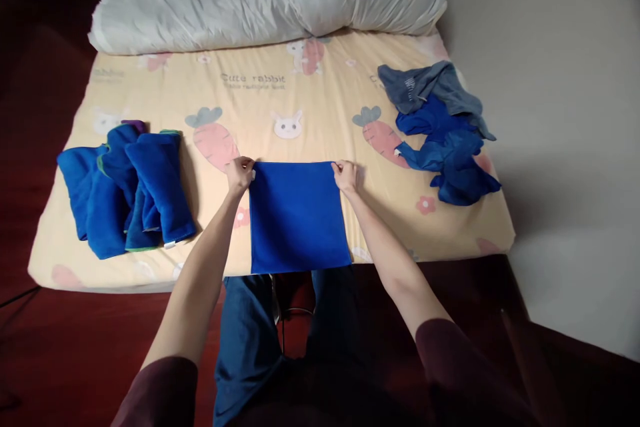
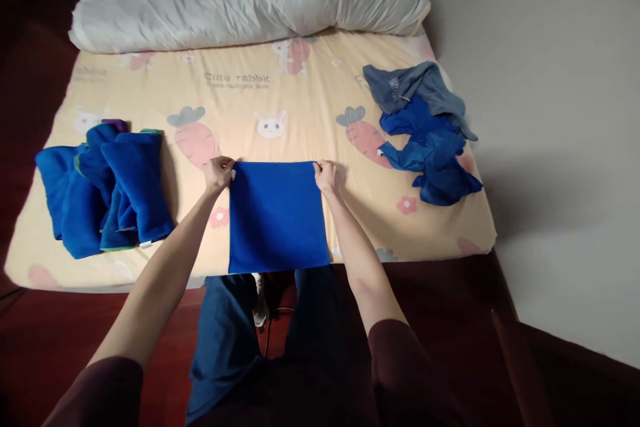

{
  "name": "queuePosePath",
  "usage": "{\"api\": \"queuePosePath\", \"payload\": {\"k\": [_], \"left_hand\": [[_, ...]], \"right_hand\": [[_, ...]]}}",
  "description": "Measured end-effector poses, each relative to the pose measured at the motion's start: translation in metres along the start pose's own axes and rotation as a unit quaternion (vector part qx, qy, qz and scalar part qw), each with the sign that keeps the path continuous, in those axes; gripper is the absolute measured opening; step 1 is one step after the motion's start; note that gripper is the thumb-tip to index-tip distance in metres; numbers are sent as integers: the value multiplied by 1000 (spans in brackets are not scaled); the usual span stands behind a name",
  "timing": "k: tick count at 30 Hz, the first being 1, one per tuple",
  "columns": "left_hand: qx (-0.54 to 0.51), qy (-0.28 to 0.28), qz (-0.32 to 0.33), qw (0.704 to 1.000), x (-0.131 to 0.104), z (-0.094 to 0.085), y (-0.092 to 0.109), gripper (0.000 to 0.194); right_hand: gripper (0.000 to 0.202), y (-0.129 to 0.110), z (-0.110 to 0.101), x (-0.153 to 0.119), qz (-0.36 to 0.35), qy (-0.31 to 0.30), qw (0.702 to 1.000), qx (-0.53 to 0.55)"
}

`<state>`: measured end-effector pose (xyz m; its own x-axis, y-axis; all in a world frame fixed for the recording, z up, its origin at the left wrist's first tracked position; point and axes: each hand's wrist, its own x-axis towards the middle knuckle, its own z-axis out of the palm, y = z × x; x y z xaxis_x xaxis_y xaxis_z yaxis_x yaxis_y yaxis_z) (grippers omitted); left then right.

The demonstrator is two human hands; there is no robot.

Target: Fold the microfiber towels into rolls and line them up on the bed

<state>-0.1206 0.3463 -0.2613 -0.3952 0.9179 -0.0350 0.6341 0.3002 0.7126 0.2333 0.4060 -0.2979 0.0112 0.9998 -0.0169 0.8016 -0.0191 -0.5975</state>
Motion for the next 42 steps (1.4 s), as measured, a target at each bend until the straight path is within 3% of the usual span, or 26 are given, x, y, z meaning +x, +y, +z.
{"api": "queuePosePath", "payload": {"k": [2, 5, 7, 10, 12, 15, 17, 20, 22, 24, 27, 31, 36, 42], "left_hand": [[16, 4, 14, 1000, -8, 2, 7, 27], [64, 46, 79, 994, -43, 11, 19, 40], [90, 38, 160, 982, -76, 19, 22, 50], [106, -43, 228, 967, -109, 28, 14, 64], [112, -58, 206, 970, -111, 28, 7, 71], [116, -37, 171, 978, -108, 24, 5, 75], [111, -42, 190, 975, -121, 23, 10, 74], [92, -118, 262, 953, -174, 24, 14, 68], [81, -158, 279, 944, -215, 22, 6, 65], [84, -131, 243, 957, -249, 14, -10, 64], [101, -78, 190, 974, -283, -8, -35, 64], [134, -88, 216, 963, -315, -34, -54, 67], [156, -153, 285, 933, -336, -42, -64, 57], [200, -133, 266, 934, -318, -33, -54, 60]], "right_hand": [[34, -13, -7, -11, -23, 23, 999, -18], [46, -39, -9, -51, -107, 51, 991, -55], [52, -50, -4, -82, -193, -1, 978, -75], [56, -48, 4, -106, -278, -99, 951, -88], [59, -39, 5, -101, -248, -102, 959, -89], [62, -34, 0, -90, -160, -54, 982, -87], [62, -40, -4, -104, -168, -47, 981, -86], [62, -44, -6, -160, -271, -107, 954, -75], [62, -34, -10, -201, -307, -144, 938, -70], [61, -14, -16, -228, -274, -123, 951, -74], [60, 16, -32, -245, -192, -49, 978, -71], [55, 35, -52, -270, -173, -10, 984, -29], [51, 41, -55, -314, -274, -77, 958, 32], [56, 41, -45, -303, -240, -34, 969, 41]]}}
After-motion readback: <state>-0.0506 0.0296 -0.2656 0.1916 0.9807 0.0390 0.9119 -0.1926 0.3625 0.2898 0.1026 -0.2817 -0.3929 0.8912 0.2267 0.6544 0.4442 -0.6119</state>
